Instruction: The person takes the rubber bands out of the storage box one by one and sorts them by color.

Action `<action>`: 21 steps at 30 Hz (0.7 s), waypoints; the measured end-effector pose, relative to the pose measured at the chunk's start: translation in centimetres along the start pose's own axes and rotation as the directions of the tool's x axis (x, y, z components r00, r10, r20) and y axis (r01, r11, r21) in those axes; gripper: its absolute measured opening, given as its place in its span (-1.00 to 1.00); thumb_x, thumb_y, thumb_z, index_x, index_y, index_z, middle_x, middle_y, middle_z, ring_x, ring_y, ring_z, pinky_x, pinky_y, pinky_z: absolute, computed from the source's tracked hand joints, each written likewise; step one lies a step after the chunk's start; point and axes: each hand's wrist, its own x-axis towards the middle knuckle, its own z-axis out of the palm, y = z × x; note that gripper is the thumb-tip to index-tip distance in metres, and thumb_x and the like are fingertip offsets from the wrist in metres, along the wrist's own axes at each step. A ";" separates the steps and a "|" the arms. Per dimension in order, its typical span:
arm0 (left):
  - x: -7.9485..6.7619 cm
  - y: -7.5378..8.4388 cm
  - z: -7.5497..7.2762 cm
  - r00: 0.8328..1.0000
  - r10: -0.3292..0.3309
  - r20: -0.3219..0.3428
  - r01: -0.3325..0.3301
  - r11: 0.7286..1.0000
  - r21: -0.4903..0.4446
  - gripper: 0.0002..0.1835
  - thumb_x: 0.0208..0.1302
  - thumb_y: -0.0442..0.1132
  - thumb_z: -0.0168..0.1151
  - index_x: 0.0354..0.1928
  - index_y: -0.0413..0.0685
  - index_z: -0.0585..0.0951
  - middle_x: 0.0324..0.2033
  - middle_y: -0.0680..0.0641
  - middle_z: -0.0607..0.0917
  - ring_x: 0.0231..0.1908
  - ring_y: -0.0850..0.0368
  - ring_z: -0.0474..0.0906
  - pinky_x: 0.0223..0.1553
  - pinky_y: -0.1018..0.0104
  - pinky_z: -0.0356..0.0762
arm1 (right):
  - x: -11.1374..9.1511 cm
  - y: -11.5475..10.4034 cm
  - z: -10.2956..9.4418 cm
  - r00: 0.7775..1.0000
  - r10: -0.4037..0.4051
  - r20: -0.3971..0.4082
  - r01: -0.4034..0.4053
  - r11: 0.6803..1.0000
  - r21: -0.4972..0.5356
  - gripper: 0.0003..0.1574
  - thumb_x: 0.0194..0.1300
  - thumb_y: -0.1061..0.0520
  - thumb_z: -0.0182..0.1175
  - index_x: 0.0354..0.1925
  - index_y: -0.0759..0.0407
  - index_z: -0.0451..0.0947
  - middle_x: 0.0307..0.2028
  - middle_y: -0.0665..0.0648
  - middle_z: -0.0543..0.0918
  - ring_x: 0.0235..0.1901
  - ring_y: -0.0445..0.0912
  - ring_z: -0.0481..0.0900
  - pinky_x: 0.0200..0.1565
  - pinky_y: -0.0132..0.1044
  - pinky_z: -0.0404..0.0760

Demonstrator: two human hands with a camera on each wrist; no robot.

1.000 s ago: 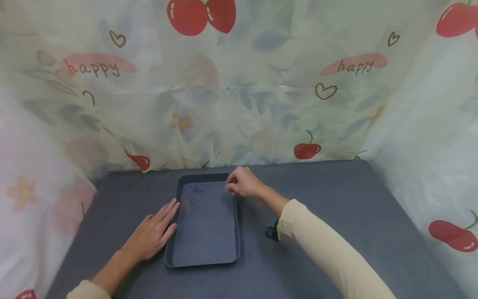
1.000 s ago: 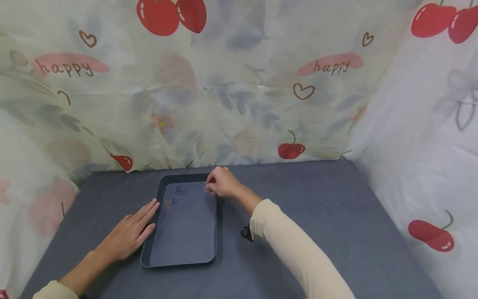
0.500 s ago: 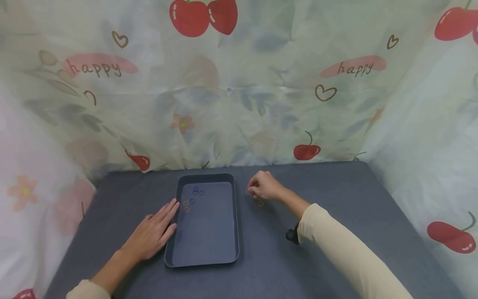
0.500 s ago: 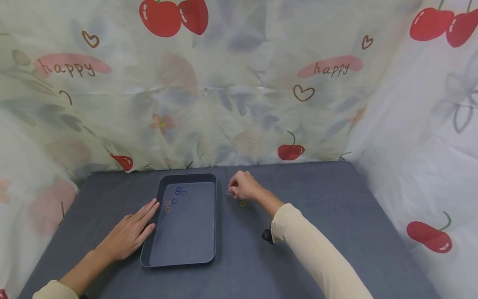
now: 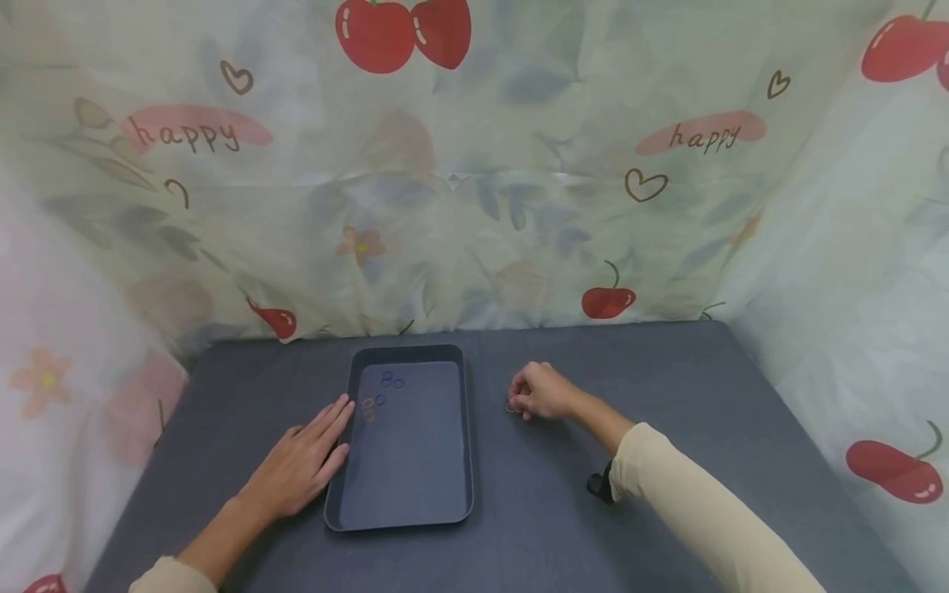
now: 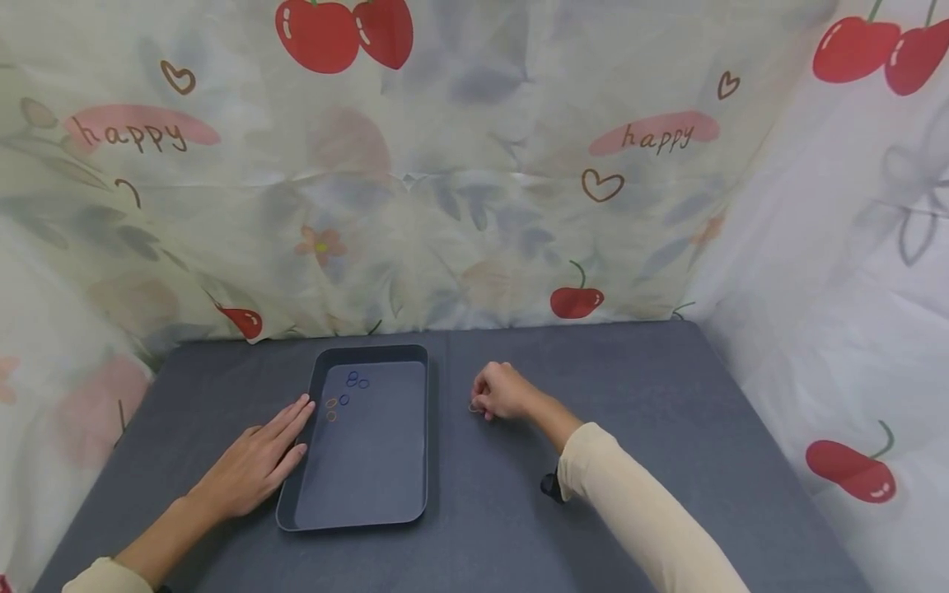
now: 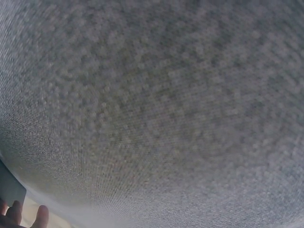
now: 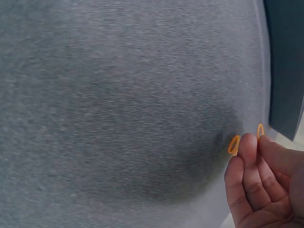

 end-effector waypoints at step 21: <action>-0.1 -0.2 0.2 1.000 -0.003 0.006 0.003 1.000 0.004 -0.35 0.48 -0.03 0.01 0.50 -0.09 0.17 0.47 -0.09 0.15 0.38 -0.05 0.20 0.07 -0.16 0.35 | -0.8 1.1 0.9 0.999 -0.032 -0.005 0.032 0.999 0.012 -0.78 0.32 0.33 0.22 -0.48 0.21 0.65 -0.53 0.04 0.64 -0.60 -0.12 0.61 -0.54 -0.32 0.52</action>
